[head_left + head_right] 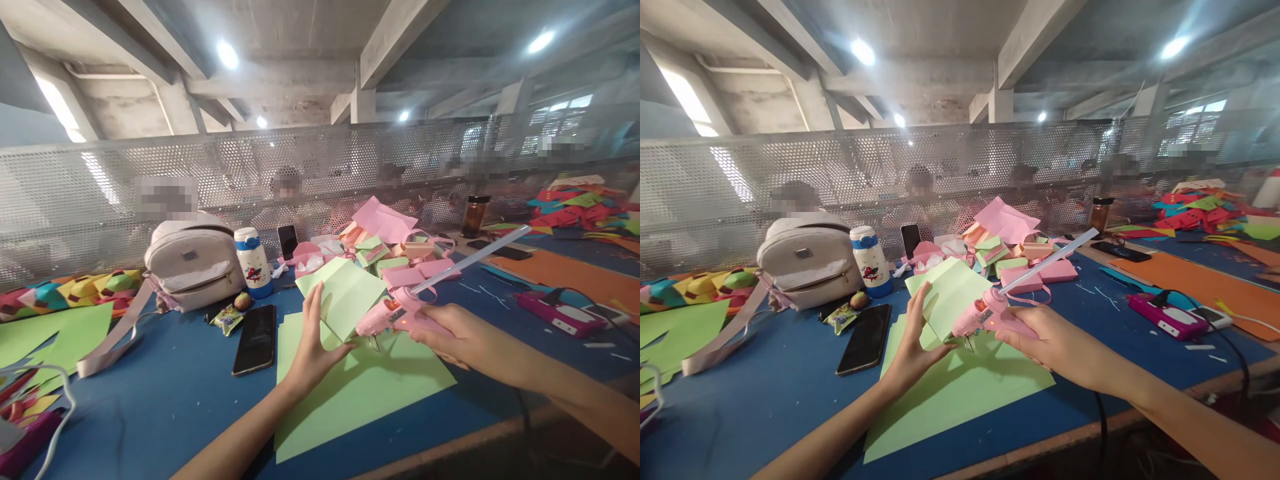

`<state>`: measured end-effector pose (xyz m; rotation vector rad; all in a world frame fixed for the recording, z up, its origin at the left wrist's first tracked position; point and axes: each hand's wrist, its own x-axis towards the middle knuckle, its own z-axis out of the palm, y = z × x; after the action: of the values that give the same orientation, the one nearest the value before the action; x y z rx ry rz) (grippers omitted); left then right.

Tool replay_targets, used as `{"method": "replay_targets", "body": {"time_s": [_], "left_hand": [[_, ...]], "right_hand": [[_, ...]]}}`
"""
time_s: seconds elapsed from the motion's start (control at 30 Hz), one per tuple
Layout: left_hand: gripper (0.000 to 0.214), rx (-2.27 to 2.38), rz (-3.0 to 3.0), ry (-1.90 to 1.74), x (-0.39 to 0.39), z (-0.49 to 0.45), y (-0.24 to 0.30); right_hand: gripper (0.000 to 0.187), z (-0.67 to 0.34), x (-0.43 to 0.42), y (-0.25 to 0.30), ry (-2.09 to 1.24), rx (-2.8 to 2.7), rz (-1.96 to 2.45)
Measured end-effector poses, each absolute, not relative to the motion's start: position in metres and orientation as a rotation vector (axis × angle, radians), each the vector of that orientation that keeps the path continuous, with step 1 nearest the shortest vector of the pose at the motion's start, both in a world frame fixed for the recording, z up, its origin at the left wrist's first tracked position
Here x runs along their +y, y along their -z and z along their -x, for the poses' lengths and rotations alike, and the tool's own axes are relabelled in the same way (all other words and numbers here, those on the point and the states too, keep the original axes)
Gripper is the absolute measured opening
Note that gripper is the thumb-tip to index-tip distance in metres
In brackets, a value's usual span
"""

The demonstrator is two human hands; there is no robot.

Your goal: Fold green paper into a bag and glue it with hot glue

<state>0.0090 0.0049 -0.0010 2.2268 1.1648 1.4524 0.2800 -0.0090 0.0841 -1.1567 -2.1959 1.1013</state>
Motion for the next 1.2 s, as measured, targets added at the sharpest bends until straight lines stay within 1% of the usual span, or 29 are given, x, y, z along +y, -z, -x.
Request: {"method": "replay_targets", "body": {"time_s": [0.13, 0.3, 0.57, 0.97, 1.2], "left_hand": [[0.1, 1.168, -2.249, -1.448, 0.005, -0.008, 0.001], [0.1, 1.165, -2.229, -1.452, 0.005, -0.008, 0.001], [0.099, 1.152, -2.22, -1.46, 0.006, -0.008, 0.001], [0.098, 1.165, -2.213, -1.465, 0.006, -0.008, 0.001], [0.098, 1.177, -2.218, -1.467, 0.006, -0.008, 0.001]], "right_hand": [[0.052, -0.282, -0.009, -0.088, -1.09, -2.203, 1.134], [0.049, -0.285, -0.011, -0.091, -1.065, -2.23, 1.129], [0.043, -0.288, -0.013, -0.088, -1.048, -2.133, 1.243], [0.046, -0.294, -0.014, -0.086, -1.055, -2.077, 1.282], [0.043, -0.298, -0.017, -0.087, -1.04, -2.035, 1.29]]}}
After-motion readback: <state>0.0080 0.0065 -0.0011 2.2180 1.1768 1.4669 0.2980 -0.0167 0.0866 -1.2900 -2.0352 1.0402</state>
